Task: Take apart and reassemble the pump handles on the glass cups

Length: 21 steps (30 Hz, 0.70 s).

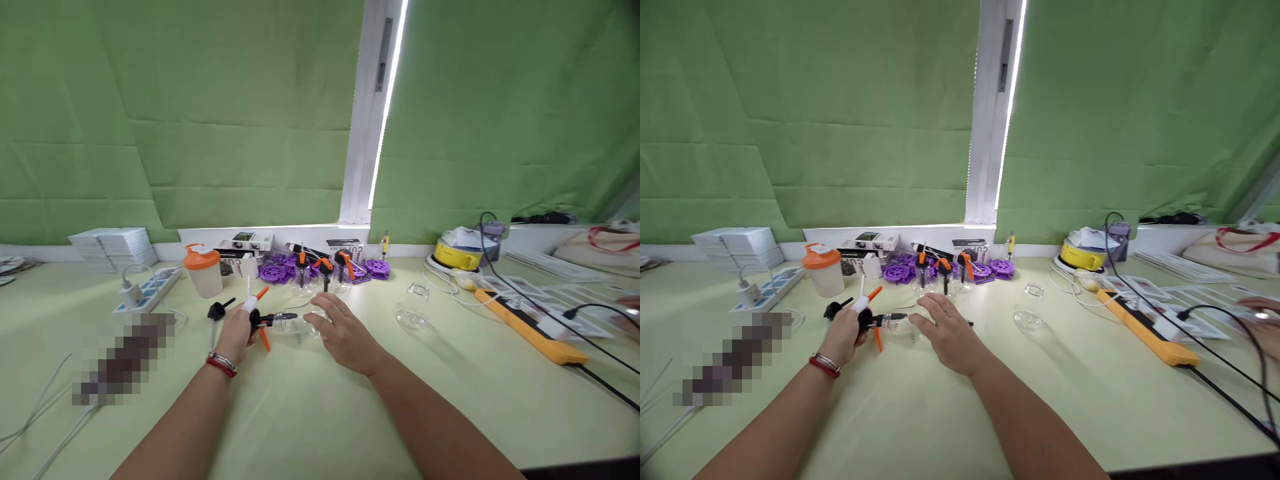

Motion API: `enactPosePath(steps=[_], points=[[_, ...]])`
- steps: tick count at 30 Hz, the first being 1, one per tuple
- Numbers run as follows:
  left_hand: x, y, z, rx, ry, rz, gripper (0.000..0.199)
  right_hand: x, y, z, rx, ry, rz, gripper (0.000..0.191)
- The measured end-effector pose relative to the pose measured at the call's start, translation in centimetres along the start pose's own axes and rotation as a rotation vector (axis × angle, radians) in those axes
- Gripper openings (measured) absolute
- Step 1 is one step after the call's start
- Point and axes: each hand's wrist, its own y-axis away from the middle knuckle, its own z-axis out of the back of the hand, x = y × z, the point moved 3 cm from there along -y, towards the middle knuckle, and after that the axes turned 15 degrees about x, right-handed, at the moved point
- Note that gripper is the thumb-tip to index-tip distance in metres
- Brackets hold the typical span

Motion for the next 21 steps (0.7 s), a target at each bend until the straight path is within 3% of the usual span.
enactPosePath(steps=[3, 5, 10, 12, 16, 21], points=[[0.1, -0.4, 0.6, -0.083, 0.057, 0.013, 0.03, -1.7, 0.8, 0.9, -0.02, -0.004, -0.101, 0.054], [0.1, -0.5, 0.7, -0.102, 0.094, 0.021, 0.03, -3.1, 2.2, 1.6, -0.056, -0.056, -0.252, 0.049], [-0.1, -0.3, 0.2, -0.068, 0.086, 0.009, 0.029, -6.0, 8.7, 1.2, -0.152, -0.304, -0.863, 0.06], [0.1, -0.4, 0.0, -0.046, 0.062, 0.001, 0.029, -6.6, 11.6, 0.5, -0.161, -0.375, -1.038, 0.06], [0.8, -0.7, -0.1, -0.004, -0.001, 0.019, 0.028, -7.3, 15.1, 0.0, -0.158, -0.468, -1.167, 0.064], [1.2, -0.9, 0.0, 0.028, -0.046, 0.061, 0.026, -8.3, 15.0, 0.0, -0.027, -0.39, -1.156, 0.068]])
